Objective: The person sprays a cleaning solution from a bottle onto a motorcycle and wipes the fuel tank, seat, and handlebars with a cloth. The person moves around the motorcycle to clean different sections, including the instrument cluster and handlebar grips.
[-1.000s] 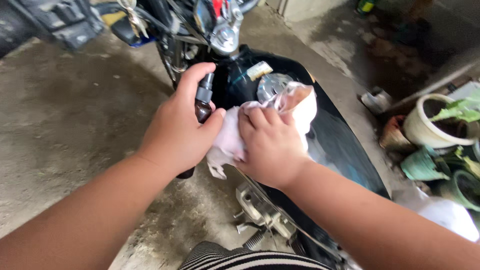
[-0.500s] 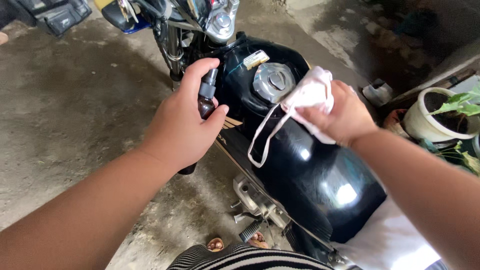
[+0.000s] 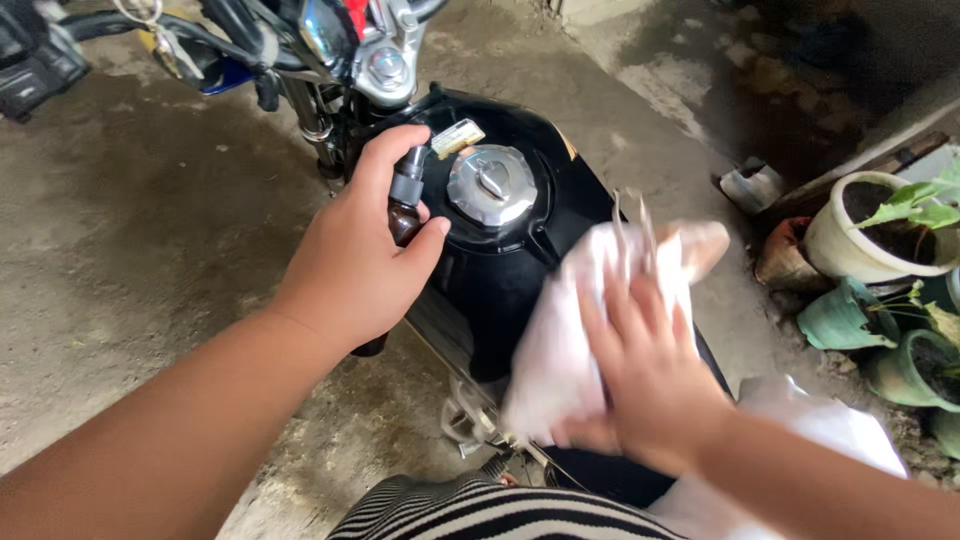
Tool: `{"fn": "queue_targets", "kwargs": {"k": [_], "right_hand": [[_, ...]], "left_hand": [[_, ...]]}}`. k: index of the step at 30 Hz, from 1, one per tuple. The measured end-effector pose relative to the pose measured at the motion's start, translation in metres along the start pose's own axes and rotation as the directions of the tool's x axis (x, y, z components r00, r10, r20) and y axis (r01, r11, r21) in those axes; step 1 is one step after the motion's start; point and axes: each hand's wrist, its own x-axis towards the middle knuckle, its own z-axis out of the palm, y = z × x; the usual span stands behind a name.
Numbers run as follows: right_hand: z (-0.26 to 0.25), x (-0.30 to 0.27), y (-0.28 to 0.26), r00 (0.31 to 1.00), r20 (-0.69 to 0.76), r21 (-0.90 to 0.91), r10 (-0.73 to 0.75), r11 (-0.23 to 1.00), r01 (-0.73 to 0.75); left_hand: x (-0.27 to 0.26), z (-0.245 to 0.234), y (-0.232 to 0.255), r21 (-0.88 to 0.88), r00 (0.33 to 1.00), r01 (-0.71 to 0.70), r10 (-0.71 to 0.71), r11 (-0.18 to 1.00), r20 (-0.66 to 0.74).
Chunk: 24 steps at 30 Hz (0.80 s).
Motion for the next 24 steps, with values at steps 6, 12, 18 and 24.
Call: {"fn": "queue_targets", "kwargs": {"k": [6, 12, 18, 24], "right_hand": [[0.018, -0.064, 0.011, 0.996, 0.095, -0.157, -0.005, 0.987, 0.020], [0.003, -0.008, 0.013, 0.994, -0.077, 0.089, 0.073, 0.994, -0.066], [-0.027, 0.092, 0.023, 0.978, -0.028, 0.185, 0.208, 0.962, -0.199], [-0.040, 0.125, 0.027, 0.963, 0.055, 0.295, 0.265, 0.917, -0.269]], "left_hand": [[0.004, 0.005, 0.004, 0.059, 0.999, 0.045, -0.047, 0.997, 0.018], [0.003, 0.007, -0.001, 0.075, 1.000, 0.017, -0.016, 0.997, -0.005], [0.007, 0.018, 0.007, 0.071, 0.995, -0.093, 0.096, 0.993, -0.037], [0.012, 0.022, 0.020, 0.059, 0.999, -0.001, -0.001, 0.998, 0.043]]}}
